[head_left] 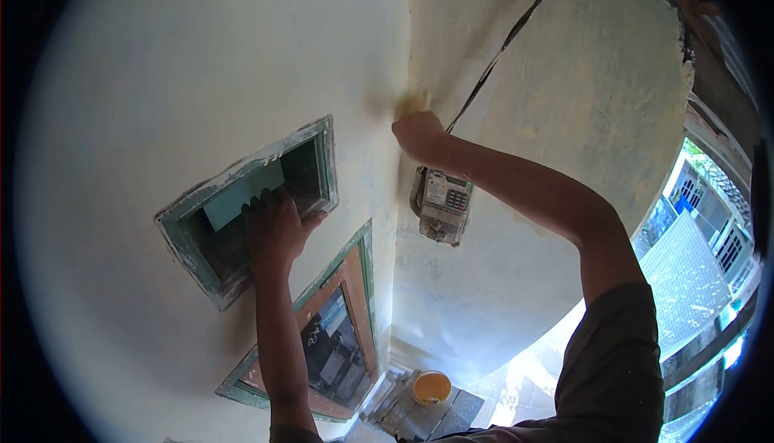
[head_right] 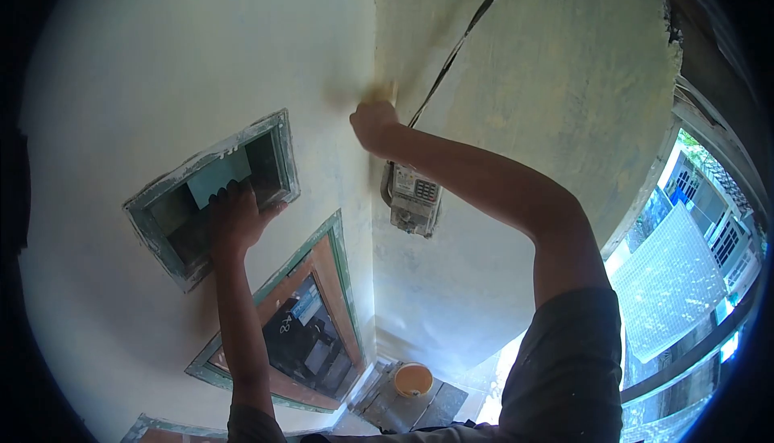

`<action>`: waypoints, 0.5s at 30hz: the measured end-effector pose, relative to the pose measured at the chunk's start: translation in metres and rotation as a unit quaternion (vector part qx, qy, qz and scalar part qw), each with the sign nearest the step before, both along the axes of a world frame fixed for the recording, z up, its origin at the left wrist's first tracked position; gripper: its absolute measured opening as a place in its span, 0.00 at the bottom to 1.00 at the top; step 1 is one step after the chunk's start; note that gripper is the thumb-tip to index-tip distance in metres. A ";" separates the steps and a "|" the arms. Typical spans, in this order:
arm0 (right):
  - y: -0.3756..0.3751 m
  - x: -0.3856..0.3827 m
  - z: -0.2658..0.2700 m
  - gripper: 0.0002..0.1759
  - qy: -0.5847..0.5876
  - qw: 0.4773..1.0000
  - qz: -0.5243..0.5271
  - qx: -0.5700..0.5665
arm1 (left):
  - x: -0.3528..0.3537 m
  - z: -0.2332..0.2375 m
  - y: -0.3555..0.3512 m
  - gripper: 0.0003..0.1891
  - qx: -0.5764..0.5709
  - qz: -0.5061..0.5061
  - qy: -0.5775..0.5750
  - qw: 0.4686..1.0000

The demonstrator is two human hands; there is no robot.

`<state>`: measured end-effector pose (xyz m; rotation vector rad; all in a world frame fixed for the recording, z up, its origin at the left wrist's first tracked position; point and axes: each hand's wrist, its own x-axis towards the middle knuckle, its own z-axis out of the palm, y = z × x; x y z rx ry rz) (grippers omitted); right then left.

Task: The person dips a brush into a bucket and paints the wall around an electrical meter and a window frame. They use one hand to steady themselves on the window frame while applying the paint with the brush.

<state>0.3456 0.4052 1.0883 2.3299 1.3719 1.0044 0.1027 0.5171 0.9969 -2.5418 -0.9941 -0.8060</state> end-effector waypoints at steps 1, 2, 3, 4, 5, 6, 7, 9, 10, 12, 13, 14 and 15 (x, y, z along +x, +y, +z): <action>-0.004 -0.004 0.000 0.09 0.099 0.995 0.010 -0.032 | 0.001 -0.002 0.003 0.35 0.013 0.001 -0.007 1.000; -0.007 -0.008 0.002 0.11 0.195 0.978 0.020 -0.063 | 0.002 -0.003 0.004 0.35 0.026 0.001 -0.015 1.000; -0.001 -0.008 0.015 0.15 0.219 0.968 -0.016 -0.123 | 0.002 -0.004 0.003 0.35 0.027 0.002 -0.016 0.999; -0.001 -0.007 0.031 0.15 0.217 0.968 -0.014 -0.122 | 0.002 -0.003 0.003 0.35 0.024 0.002 -0.014 1.000; -0.001 -0.006 0.049 0.15 0.232 0.965 -0.014 -0.124 | 0.002 -0.003 0.003 0.35 0.020 0.003 -0.013 1.000; 0.001 0.000 0.067 0.15 0.247 0.960 -0.013 -0.127 | 0.001 -0.003 0.003 0.35 0.020 0.006 -0.014 1.000; 0.009 0.021 0.086 0.14 0.211 0.972 -0.010 -0.103 | 0.001 -0.002 0.002 0.35 0.016 0.002 -0.018 1.000; 0.009 0.046 0.141 0.11 0.225 0.967 -0.036 -0.112 | 0.001 -0.001 0.002 0.35 0.011 0.002 -0.022 1.000; 0.011 0.050 0.161 0.11 0.201 0.976 -0.056 -0.066 | 0.001 0.001 0.000 0.34 0.009 0.004 -0.018 1.000; 0.011 0.042 0.205 0.11 0.082 0.977 -0.111 -0.165 | 0.000 0.002 -0.003 0.34 0.002 0.010 -0.014 1.000; 0.013 0.043 0.220 0.09 0.046 0.983 -0.109 -0.142 | 0.000 0.003 -0.004 0.34 0.008 0.005 -0.016 1.000; 0.015 0.041 0.231 0.08 0.022 0.990 -0.098 -0.104 | 0.000 0.003 -0.004 0.34 0.015 0.000 -0.016 1.000; 0.018 0.040 0.244 0.07 -0.007 0.994 -0.089 -0.064 | 0.000 0.001 -0.003 0.34 0.015 0.002 -0.014 1.000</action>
